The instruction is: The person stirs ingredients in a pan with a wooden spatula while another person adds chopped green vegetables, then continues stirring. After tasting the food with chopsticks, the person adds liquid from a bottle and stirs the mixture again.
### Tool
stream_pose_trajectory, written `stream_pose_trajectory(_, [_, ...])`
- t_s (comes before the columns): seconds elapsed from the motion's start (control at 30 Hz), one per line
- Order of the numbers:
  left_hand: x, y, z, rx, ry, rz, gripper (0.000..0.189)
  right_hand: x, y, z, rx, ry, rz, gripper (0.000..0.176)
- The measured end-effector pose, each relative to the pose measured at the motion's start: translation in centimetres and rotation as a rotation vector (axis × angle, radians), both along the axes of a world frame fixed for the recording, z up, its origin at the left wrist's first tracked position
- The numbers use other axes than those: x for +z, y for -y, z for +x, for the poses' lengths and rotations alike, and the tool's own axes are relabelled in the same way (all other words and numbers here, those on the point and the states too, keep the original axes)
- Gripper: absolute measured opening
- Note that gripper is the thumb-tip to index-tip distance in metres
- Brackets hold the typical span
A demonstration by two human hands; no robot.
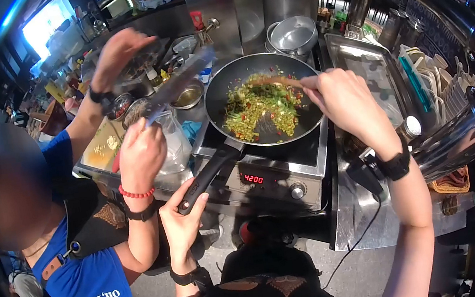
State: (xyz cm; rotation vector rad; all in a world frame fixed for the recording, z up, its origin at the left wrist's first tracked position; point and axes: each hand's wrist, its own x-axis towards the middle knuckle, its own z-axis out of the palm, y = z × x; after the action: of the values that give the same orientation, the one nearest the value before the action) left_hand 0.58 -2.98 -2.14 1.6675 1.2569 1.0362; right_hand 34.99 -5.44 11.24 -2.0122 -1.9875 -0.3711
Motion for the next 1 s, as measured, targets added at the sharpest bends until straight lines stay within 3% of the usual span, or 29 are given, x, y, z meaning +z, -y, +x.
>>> stream_pose_trajectory(0.07, [0.3,0.2,0.0,-0.001,0.007,-0.002,0.04,-2.1,-1.7,0.9,0.012,0.019,0.074,0.022])
stream_pose_trajectory(0.2, [0.4,0.7,0.2,0.013,0.006,-0.063,0.04,-7.3,-2.5,1.9,0.004,0.096,-0.14,0.028])
stream_pose_trajectory(0.27, [1.2,1.0,0.4,0.02,-0.014,-0.164,0.04,-2.4,-0.2,1.5,-0.011,0.164,-0.244,0.026])
stream_pose_trajectory(0.37, [0.4,0.6,0.3,0.019,0.028,-0.084,0.041,6.6,2.6,1.2,-0.073,0.064,-0.317,0.018])
stream_pose_trajectory(0.47, [-0.2,0.3,0.2,0.018,0.033,-0.039,0.041,10.4,3.6,0.3,-0.047,0.152,-0.51,0.019])
stream_pose_trajectory(0.53, [-0.3,0.2,0.1,0.01,0.04,-0.038,0.042,6.8,2.8,1.5,0.074,0.22,-0.282,0.019])
stream_pose_trajectory(0.57, [-0.3,0.3,0.0,0.004,0.041,-0.041,0.042,5.5,1.3,0.6,-0.031,0.174,-0.369,0.015])
stream_pose_trajectory(0.77, [-0.3,0.3,0.1,-0.017,0.034,-0.021,0.041,-1.3,-3.3,1.8,-0.041,0.09,-0.047,0.019])
stream_pose_trajectory(0.87, [0.0,0.1,-0.1,-0.024,-0.005,-0.022,0.041,-4.0,-4.5,1.1,-0.04,0.029,-0.145,0.021])
stream_pose_trajectory(0.93, [-0.5,0.0,-0.2,-0.033,-0.016,0.016,0.041,-3.7,-3.2,0.8,0.033,-0.008,-0.213,0.021])
stream_pose_trajectory(1.0, [-0.7,-0.1,-0.2,-0.035,-0.005,0.039,0.042,0.4,-0.7,0.0,0.098,0.072,-0.251,0.021])
